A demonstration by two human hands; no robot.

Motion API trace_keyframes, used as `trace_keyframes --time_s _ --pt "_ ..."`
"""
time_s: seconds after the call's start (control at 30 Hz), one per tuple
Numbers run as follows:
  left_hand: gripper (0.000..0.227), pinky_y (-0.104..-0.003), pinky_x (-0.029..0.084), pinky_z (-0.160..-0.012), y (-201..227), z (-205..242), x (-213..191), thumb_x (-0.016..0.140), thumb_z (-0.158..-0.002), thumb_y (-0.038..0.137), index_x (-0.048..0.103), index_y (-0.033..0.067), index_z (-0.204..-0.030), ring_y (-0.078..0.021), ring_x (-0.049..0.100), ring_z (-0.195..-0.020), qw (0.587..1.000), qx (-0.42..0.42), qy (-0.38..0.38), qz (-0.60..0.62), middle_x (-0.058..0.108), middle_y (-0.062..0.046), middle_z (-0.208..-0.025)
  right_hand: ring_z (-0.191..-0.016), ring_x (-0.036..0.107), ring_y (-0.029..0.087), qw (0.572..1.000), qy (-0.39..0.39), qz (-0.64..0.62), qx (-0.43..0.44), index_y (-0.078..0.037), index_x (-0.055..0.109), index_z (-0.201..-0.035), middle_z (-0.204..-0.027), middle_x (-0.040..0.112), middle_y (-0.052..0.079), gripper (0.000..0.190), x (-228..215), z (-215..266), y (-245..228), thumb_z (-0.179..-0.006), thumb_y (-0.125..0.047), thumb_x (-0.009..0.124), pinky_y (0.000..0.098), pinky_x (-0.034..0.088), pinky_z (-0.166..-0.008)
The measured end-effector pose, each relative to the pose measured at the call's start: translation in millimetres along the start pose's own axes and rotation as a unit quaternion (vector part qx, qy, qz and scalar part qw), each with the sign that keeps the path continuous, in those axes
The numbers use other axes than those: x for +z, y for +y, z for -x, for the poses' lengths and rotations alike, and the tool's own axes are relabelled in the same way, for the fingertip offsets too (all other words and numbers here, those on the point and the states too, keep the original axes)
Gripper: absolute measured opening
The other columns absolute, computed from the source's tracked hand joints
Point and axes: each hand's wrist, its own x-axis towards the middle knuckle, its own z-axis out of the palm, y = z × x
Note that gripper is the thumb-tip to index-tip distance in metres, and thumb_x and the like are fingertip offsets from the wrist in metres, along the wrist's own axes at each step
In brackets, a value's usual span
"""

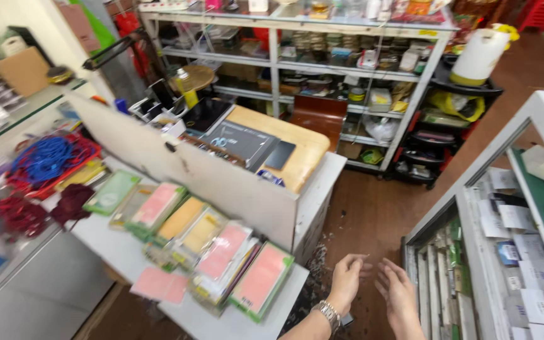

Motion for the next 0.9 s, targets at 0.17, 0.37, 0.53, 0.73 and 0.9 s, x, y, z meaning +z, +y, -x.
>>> trace_keyframes --time_s 0.17,0.37,0.53,0.73,0.9 --pt "0.029 -0.029 0.055 -0.088 36.2 54.5 -45.7 0.048 -0.106 0.019 0.065 0.0035 -0.123 -0.0162 0.073 -0.099 0.999 0.023 0.041 0.010 0.075 -0.010 -0.109 -0.135 0.055 0.029 0.998 -0.061 -0.008 0.020 -0.003 0.054 -0.142 -0.144 0.059 0.018 0.041 67.6 54.4 -10.3 -0.103 -0.018 0.049 0.0445 0.045 -0.110" --pt "0.028 -0.031 0.056 -0.084 60.6 101.5 -114.2 0.046 -0.106 0.019 0.063 0.0045 -0.123 -0.0174 0.071 -0.094 0.994 0.046 0.085 0.050 0.074 -0.010 -0.109 -0.134 0.055 0.027 0.992 -0.121 0.003 0.026 -0.003 0.054 -0.141 -0.140 0.060 0.016 0.041 138.4 108.5 -4.7 -0.103 -0.018 0.050 0.0432 0.048 -0.107" --pt "0.032 -0.029 0.056 -0.084 87.1 120.3 -168.3 0.045 -0.106 0.020 0.064 0.0027 -0.125 -0.0144 0.069 -0.092 0.990 0.073 0.117 0.031 0.074 -0.009 -0.108 -0.126 0.059 0.026 0.986 -0.164 0.021 0.025 0.000 0.055 -0.139 -0.137 0.062 0.017 0.040 201.6 139.3 6.2 -0.104 -0.018 0.050 0.0419 0.051 -0.102" --pt "0.033 -0.031 0.057 -0.083 121.5 125.5 -248.1 0.045 -0.106 0.022 0.064 0.0012 -0.124 -0.0168 0.069 -0.091 0.986 0.086 0.134 0.046 0.074 -0.010 -0.107 -0.120 0.060 0.024 0.983 -0.179 0.041 0.024 -0.002 0.055 -0.140 -0.133 0.063 0.015 0.040 280.3 158.1 29.5 -0.104 -0.018 0.049 0.0413 0.051 -0.101" --pt "0.032 -0.028 0.055 -0.082 146.3 131.4 -345.3 0.045 -0.106 0.021 0.062 0.0044 -0.128 -0.0133 0.070 -0.092 0.991 0.057 0.122 0.004 0.073 -0.008 -0.109 -0.121 0.059 0.024 0.985 -0.172 0.013 0.025 -0.002 0.054 -0.140 -0.135 0.062 0.014 0.040 361.2 162.6 66.9 -0.104 -0.020 0.049 0.0426 0.051 -0.102"
